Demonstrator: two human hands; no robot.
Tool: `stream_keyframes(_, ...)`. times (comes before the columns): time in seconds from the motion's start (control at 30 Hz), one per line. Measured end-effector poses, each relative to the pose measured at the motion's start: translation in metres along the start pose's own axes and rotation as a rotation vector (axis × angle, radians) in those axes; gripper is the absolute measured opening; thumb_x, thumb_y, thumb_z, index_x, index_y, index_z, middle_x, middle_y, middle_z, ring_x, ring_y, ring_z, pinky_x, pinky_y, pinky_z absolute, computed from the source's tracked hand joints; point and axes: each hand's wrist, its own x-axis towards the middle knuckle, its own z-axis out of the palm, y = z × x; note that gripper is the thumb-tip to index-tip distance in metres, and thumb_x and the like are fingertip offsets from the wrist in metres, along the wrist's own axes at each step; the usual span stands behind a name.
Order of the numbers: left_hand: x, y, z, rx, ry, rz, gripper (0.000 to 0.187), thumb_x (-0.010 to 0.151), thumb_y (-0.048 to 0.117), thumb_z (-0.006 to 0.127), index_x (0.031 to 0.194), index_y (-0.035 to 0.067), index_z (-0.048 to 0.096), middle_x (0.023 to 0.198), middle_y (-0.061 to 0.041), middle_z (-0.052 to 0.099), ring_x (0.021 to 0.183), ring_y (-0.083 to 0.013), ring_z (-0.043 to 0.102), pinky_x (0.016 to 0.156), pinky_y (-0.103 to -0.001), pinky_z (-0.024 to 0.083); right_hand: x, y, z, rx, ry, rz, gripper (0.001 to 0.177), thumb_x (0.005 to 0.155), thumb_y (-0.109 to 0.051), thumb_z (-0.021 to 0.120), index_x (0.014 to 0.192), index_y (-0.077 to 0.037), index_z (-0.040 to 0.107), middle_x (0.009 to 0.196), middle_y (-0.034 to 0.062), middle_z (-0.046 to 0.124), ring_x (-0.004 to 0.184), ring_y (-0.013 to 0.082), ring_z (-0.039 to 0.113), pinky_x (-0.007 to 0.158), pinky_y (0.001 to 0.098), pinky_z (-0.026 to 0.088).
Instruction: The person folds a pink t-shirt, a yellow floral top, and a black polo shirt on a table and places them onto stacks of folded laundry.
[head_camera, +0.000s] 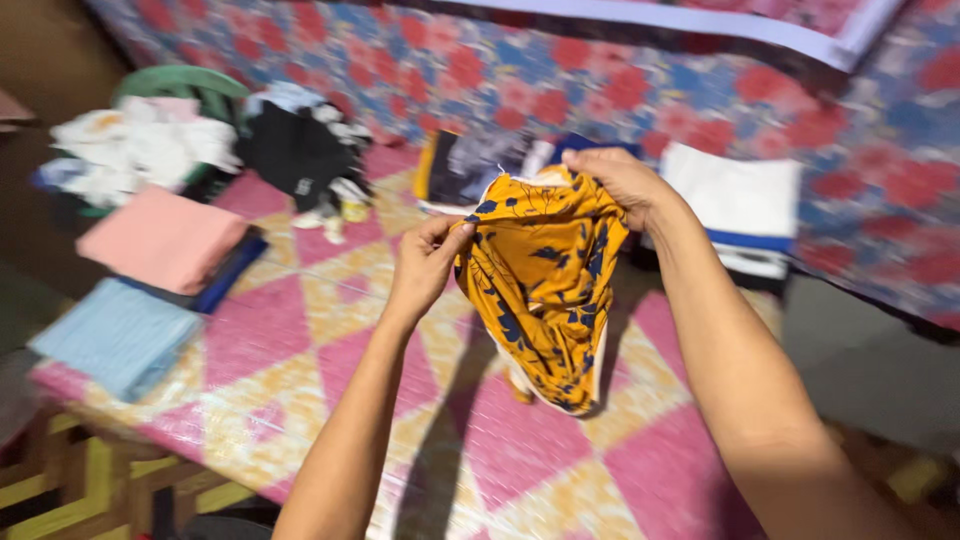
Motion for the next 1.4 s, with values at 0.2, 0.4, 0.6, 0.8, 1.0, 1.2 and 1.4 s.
stream_keyframes(0.2,-0.037,-0.005,0.095,0.117,0.009,-0.052,0.024,0.095,0.02,0.07,0.107,0.0,0.077,0.08,0.002,0.074,0.068,-0.0035,0.062,0.06,-0.023,0.05,-0.078,0.05,-0.111,-0.015,-0.04,-0.01,0.013,0.093,-0.009,0.074,0.104,-0.003,0.071,0.092,0.0062,0.074,0.08,0.0139,0.07,0.074,0.0302,0.058)
stream_keyframes(0.4,-0.049,-0.019,0.128,0.226,0.034,0.003,0.024,0.096,0.023,0.069,0.102,0.0,0.074,0.077,-0.002,0.069,0.066,-0.0068,0.063,0.061,-0.025,0.049,-0.097,0.101,-0.17,-0.248,0.244,-0.14,0.006,0.095,-0.012,0.072,0.098,-0.008,0.069,0.082,-0.0044,0.068,0.074,0.0061,0.062,0.065,0.0228,0.052)
stream_keyframes(0.6,-0.051,-0.034,0.166,0.284,0.034,0.043,0.023,0.1,0.024,0.065,0.102,0.001,0.071,0.075,-0.01,0.065,0.069,-0.0144,0.057,0.065,-0.032,0.048,-0.088,0.153,-0.152,-0.536,0.269,-0.248,0.058,0.072,-0.004,0.081,0.128,-0.008,0.064,0.117,0.0097,0.066,0.098,0.0185,0.065,0.086,0.0322,0.056)
stream_keyframes(0.8,-0.058,-0.015,0.198,0.188,0.09,0.12,0.021,0.1,0.022,0.062,0.103,0.002,0.068,0.082,-0.008,0.069,0.076,-0.0122,0.063,0.07,-0.032,0.052,-0.106,0.198,-0.084,-0.987,0.206,-0.308,0.114,0.057,-0.005,0.089,0.156,-0.009,0.035,0.15,0.0306,0.039,0.134,0.0443,0.04,0.108,0.0458,0.038)
stream_keyframes(1.0,-0.049,0.009,0.143,-0.083,0.176,0.006,0.022,0.104,0.02,0.06,0.107,0.0,0.067,0.086,-0.004,0.066,0.077,-0.0133,0.057,0.07,-0.032,0.05,-0.087,0.258,-0.124,-0.998,0.385,0.038,0.043,0.088,-0.014,0.06,0.129,-0.007,0.072,0.119,0.0256,0.075,0.113,0.0363,0.072,0.099,0.0462,0.057)
stream_keyframes(1.2,-0.078,-0.035,0.099,0.185,0.204,-0.018,0.051,0.09,0.017,0.069,0.134,0.001,0.049,0.126,-0.017,0.065,0.114,-0.0244,0.061,0.097,-0.036,0.051,-0.082,0.225,-0.112,0.256,-0.023,0.203,0.031,0.098,-0.015,0.053,0.12,0.002,0.066,0.112,0.016,0.076,0.102,0.0274,0.073,0.094,0.0412,0.058)
stream_keyframes(1.4,-0.166,-0.112,0.12,0.443,0.015,-0.347,0.102,0.078,0.02,0.081,0.162,0.006,0.025,0.157,-0.031,0.037,0.143,-0.0436,0.039,0.117,-0.05,0.034,-0.106,0.159,-0.046,0.434,-0.22,0.178,0.038,0.103,-0.025,0.052,0.126,0.002,0.063,0.121,0.0168,0.072,0.11,0.0294,0.07,0.101,0.044,0.055)
